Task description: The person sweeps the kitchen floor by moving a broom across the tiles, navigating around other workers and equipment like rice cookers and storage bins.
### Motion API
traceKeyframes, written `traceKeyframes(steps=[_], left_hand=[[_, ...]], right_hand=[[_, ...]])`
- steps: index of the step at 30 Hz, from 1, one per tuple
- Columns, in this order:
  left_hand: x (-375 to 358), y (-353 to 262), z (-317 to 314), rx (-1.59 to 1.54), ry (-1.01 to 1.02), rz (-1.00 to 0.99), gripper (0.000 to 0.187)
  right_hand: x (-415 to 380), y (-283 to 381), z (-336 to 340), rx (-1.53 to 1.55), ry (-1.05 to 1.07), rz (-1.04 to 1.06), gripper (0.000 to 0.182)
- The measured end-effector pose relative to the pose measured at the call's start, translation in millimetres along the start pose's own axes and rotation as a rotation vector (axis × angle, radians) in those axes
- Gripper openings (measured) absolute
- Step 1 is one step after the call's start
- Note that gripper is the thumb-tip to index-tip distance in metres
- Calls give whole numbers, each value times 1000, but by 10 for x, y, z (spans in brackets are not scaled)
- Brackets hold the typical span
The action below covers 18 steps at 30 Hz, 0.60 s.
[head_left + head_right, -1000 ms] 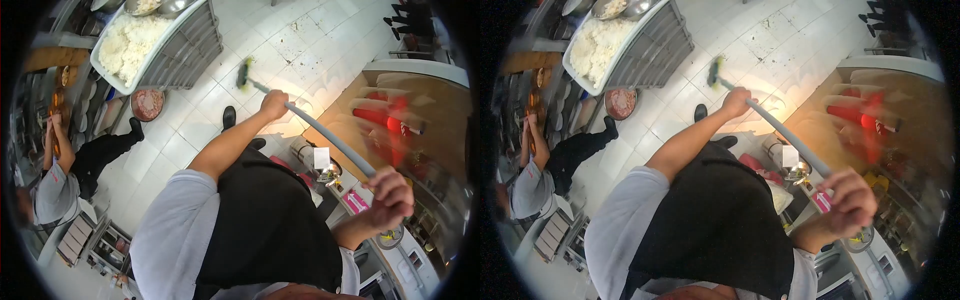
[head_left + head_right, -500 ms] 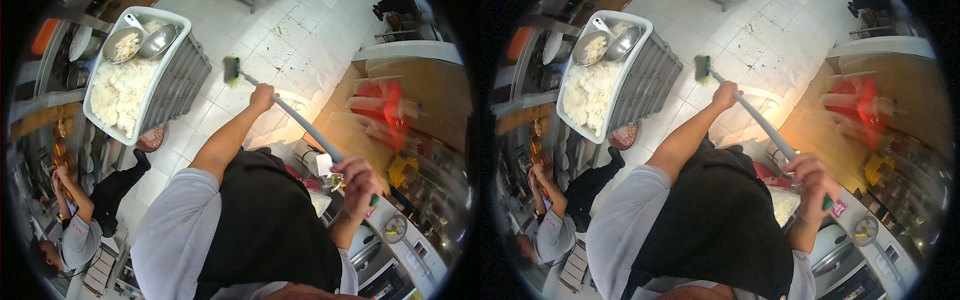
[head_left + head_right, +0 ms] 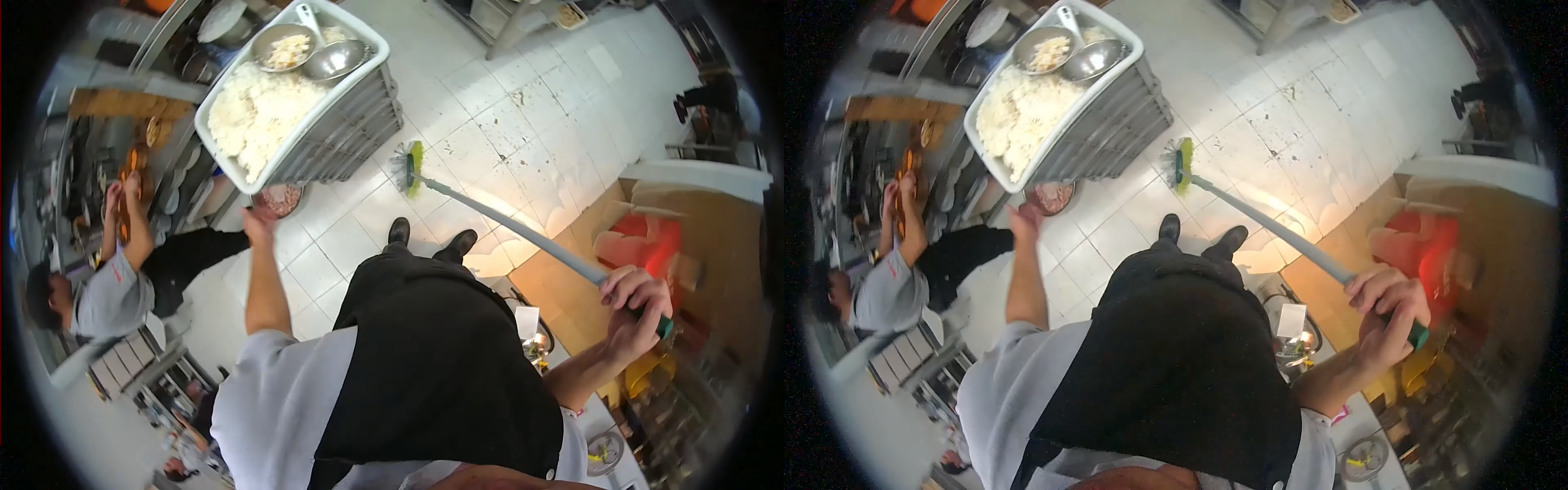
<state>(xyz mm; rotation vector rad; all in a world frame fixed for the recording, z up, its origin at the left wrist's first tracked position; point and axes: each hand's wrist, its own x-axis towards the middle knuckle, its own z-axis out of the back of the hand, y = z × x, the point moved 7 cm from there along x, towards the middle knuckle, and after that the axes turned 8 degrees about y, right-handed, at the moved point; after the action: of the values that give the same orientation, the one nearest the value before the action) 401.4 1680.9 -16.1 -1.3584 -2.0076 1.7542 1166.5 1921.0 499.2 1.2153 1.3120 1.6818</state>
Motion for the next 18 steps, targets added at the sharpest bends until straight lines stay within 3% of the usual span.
traceKeyframes(steps=[1, 2, 4, 5, 7, 9, 13, 16, 18], left_hand=[[-302, -644, -387, -11, -284, 122, 80], [-299, -1056, -586, 117, -376, 67, 89], [-160, -1358, -1056, 227, -129, 67, 81], [-55, -1289, -1144, 285, -244, 35, 74], [601, -1094, -635, 890, -489, -14, 69], [627, -1023, -575, 830, -486, -51, 69], [195, -1273, -1048, 926, -581, -160, 63], [34, -1263, -1142, 916, -534, 41, 56], [-355, -1391, -1515, 927, -489, 35, 58]], right_hand=[[30, -33, 68, 4, 6, -1, 46], [88, -40, 103, 13, 39, 11, 46], [243, -45, 156, -12, 47, 37, 44], [318, -51, 160, -4, 74, 63, 44], [478, -121, 189, 13, 62, 24, 43], [645, -143, 122, 26, 93, 19, 42], [973, -208, -40, 30, 33, -15, 41], [1294, -233, -223, 40, 18, -52, 41], [1592, -243, -376, 10, -19, -83, 41]])
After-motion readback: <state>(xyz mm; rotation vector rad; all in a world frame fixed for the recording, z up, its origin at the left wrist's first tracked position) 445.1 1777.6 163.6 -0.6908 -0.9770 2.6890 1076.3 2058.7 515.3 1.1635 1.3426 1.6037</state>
